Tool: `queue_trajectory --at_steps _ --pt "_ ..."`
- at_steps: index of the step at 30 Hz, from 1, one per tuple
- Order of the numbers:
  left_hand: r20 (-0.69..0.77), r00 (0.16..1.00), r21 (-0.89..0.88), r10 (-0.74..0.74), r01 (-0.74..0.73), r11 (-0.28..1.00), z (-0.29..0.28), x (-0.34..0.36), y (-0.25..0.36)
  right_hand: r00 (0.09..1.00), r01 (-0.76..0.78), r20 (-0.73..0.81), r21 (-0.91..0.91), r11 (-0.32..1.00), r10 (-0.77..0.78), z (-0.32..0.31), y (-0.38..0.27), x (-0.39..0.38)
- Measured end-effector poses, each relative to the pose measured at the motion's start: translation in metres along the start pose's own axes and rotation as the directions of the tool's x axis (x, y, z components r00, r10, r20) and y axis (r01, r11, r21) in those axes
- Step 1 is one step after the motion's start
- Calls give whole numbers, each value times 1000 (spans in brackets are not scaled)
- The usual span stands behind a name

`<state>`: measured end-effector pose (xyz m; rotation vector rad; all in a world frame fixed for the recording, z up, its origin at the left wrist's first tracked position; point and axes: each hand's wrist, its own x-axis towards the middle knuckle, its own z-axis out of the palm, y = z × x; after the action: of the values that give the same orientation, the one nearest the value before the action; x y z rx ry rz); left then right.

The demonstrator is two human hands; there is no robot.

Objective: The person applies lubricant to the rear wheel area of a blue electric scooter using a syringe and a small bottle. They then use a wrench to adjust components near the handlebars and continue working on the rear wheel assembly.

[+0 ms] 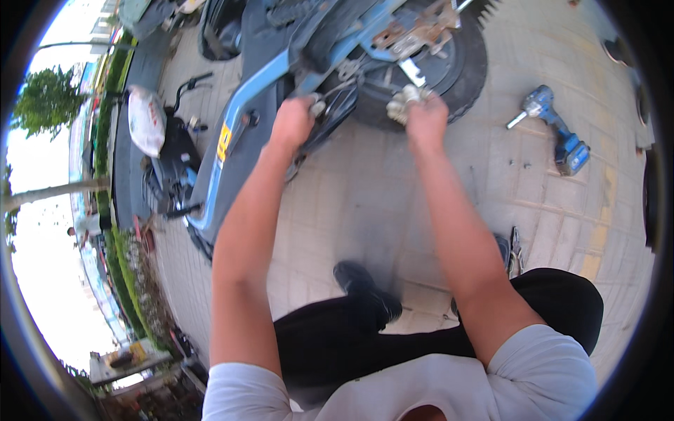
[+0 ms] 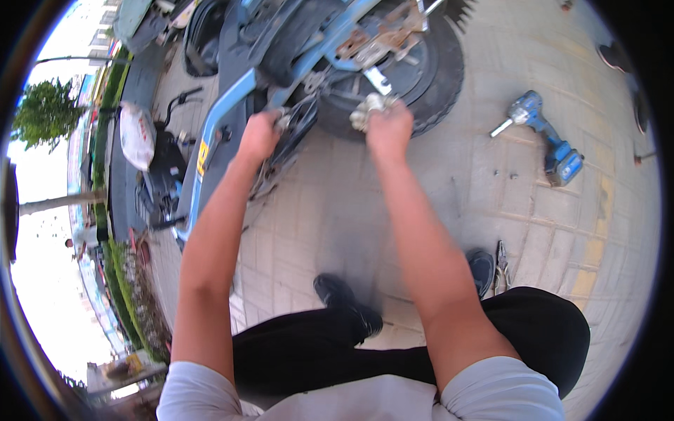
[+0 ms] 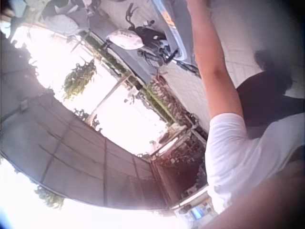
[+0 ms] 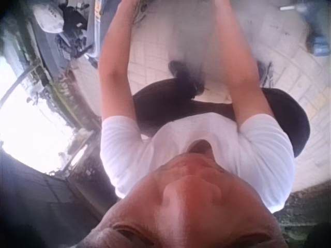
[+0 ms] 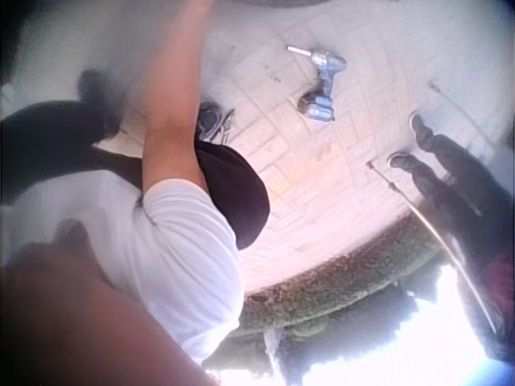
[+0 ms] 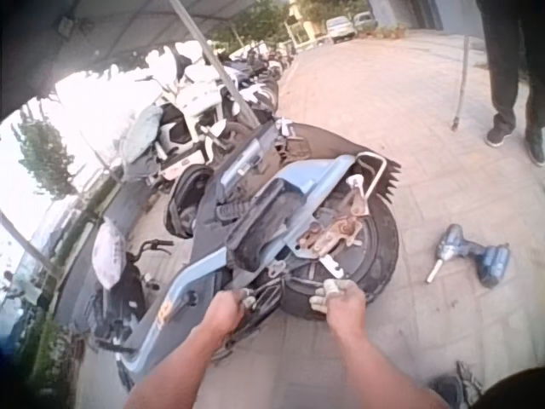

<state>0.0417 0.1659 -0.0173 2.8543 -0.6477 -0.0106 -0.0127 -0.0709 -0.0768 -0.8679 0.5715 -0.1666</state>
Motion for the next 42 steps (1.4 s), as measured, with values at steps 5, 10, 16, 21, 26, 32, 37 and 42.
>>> queue_trajectory --at_steps 5,10,16,21,26,32,37,42 --pt "353 934 73 -48 24 997 -28 5 -3 998 -48 41 54 997 45 2 -6 2" --pt "307 949 186 -75 18 982 -30 0 5 994 -54 99 68 996 47 4 -5 7" --pt "243 955 246 -172 111 963 -17 -1 8 984 -112 143 42 993 105 1 -5 7" --pt "90 981 210 -172 150 966 -8 -14 7 988 -94 125 24 995 90 -2 -1 2" --pt "-54 979 150 -197 203 968 -17 -3 14 996 -70 56 4 998 70 -1 1 -2" --pt "20 983 221 -183 174 960 -6 3 5 996 35 83 -100 994 -27 3 -12 -2" --pt "51 972 121 -229 221 968 -4 13 11 996 27 87 -144 989 -15 -2 -19 13" --pt "75 944 34 -323 321 946 3 5 12 990 93 121 -227 969 -66 -1 -10 14"
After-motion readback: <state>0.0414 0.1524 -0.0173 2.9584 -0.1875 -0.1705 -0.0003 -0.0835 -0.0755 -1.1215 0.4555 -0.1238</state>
